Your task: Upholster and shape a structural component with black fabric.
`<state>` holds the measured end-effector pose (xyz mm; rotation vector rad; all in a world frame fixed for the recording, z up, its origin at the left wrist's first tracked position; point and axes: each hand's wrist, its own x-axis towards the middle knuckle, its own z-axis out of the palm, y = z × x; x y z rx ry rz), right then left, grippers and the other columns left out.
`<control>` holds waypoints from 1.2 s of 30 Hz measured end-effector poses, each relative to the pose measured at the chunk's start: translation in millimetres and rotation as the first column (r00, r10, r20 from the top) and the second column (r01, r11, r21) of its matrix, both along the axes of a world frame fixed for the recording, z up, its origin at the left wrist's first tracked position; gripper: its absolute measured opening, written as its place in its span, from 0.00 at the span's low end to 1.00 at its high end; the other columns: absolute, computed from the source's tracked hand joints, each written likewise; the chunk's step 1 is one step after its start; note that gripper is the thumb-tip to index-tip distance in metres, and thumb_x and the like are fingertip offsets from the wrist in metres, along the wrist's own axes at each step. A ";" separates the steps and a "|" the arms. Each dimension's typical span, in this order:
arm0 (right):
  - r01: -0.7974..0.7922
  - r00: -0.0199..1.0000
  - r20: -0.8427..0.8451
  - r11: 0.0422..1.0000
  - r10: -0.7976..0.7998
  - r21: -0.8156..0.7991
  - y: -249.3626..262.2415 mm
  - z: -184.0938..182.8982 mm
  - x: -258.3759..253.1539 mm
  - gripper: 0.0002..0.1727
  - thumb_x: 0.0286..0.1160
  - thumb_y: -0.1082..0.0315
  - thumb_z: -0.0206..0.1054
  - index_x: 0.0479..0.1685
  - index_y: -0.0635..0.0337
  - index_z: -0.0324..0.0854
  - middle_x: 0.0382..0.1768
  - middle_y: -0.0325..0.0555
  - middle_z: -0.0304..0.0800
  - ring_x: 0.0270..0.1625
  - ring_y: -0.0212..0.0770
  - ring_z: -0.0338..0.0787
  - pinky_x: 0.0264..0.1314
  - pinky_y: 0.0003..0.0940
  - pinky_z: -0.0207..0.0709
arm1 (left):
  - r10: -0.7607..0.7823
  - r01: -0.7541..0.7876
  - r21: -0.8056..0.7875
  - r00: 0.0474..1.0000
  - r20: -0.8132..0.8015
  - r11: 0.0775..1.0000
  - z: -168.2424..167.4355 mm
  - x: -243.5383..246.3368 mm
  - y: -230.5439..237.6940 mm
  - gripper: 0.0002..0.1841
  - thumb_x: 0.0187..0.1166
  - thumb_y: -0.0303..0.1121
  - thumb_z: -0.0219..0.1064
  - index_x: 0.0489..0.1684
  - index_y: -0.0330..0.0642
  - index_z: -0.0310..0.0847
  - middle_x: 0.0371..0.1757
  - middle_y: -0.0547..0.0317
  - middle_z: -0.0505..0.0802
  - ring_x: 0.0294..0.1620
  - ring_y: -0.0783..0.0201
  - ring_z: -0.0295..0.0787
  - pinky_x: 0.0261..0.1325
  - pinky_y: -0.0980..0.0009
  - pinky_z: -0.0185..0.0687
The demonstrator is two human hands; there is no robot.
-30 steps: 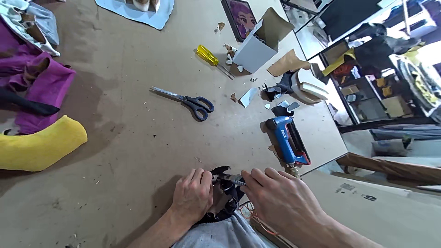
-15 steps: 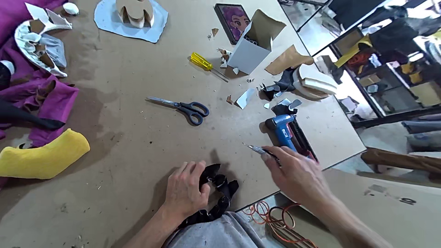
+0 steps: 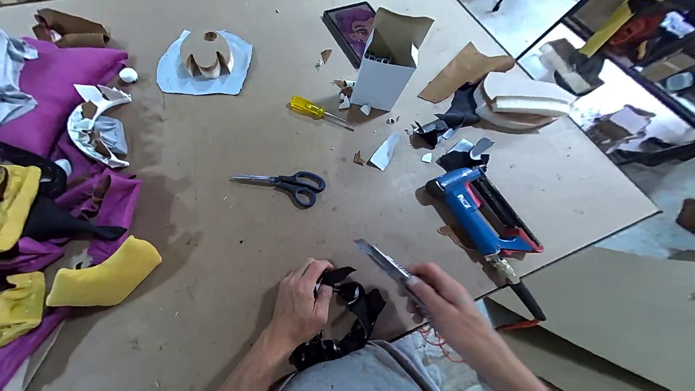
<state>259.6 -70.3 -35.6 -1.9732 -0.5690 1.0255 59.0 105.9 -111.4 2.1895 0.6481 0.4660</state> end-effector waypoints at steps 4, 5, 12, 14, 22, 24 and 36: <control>-0.180 0.978 -0.129 0.973 0.162 -0.143 -12.4 49.3 -1.6 0.25 0.88 0.63 0.52 0.83 0.52 0.69 0.41 0.44 0.91 0.23 0.40 0.88 0.21 0.38 0.86 | 0.023 0.006 -0.143 0.980 0.197 0.990 -5.3 -0.1 3.5 0.14 0.78 0.32 0.60 0.49 0.47 0.94 0.47 0.63 0.96 0.49 0.73 0.92 0.51 0.71 0.91; -0.236 0.963 -0.175 0.955 0.205 -0.181 -9.0 61.7 -8.8 0.27 0.88 0.65 0.51 0.86 0.49 0.66 0.42 0.45 0.90 0.23 0.42 0.88 0.22 0.41 0.87 | 0.035 0.003 -0.171 0.975 0.219 0.985 -5.3 1.0 3.3 0.13 0.76 0.31 0.61 0.46 0.48 0.94 0.46 0.64 0.96 0.48 0.73 0.93 0.51 0.71 0.91; -0.210 0.974 -0.145 0.924 0.172 -0.319 13.3 83.9 -59.3 0.32 0.84 0.70 0.48 0.91 0.47 0.63 0.48 0.47 0.93 0.23 0.40 0.89 0.27 0.42 0.89 | 0.191 -0.165 -0.169 0.970 0.150 0.972 -7.1 10.5 -2.8 0.14 0.72 0.40 0.63 0.35 0.50 0.98 0.27 0.72 0.92 0.29 0.80 0.86 0.32 0.77 0.83; -0.166 0.985 -0.096 0.925 0.141 -0.341 18.2 83.4 -72.4 0.32 0.84 0.70 0.49 0.91 0.50 0.63 0.42 0.47 0.91 0.23 0.40 0.89 0.27 0.42 0.90 | 0.196 -0.175 -0.168 0.973 0.118 0.970 -6.5 11.7 -2.8 0.15 0.74 0.41 0.61 0.31 0.52 0.97 0.25 0.74 0.91 0.27 0.80 0.85 0.30 0.75 0.82; -0.143 0.986 -0.139 0.917 0.097 -0.373 45.5 72.6 -102.5 0.34 0.84 0.68 0.52 0.92 0.59 0.55 0.55 0.43 0.94 0.27 0.38 0.92 0.32 0.40 0.92 | 0.178 -0.161 -0.159 0.979 0.101 0.974 -6.7 13.8 0.5 0.17 0.76 0.42 0.59 0.21 0.53 0.93 0.21 0.72 0.89 0.23 0.76 0.84 0.25 0.71 0.78; -0.142 0.989 -0.096 0.912 0.114 -0.385 50.7 67.3 -108.8 0.34 0.84 0.68 0.53 0.92 0.60 0.56 0.54 0.43 0.94 0.25 0.37 0.92 0.31 0.39 0.91 | 0.175 -0.157 -0.159 0.978 0.111 0.975 -7.1 13.0 0.6 0.17 0.76 0.41 0.58 0.20 0.52 0.92 0.21 0.72 0.88 0.22 0.76 0.83 0.24 0.71 0.77; 0.069 0.945 0.327 0.967 0.015 -0.244 36.6 55.6 -24.1 0.26 0.84 0.64 0.55 0.81 0.49 0.71 0.48 0.43 0.94 0.25 0.42 0.91 0.26 0.45 0.89 | 0.140 -0.125 -0.236 0.989 0.048 0.964 -2.3 7.1 9.1 0.30 0.91 0.51 0.39 0.21 0.48 0.82 0.15 0.67 0.78 0.19 0.68 0.77 0.24 0.64 0.72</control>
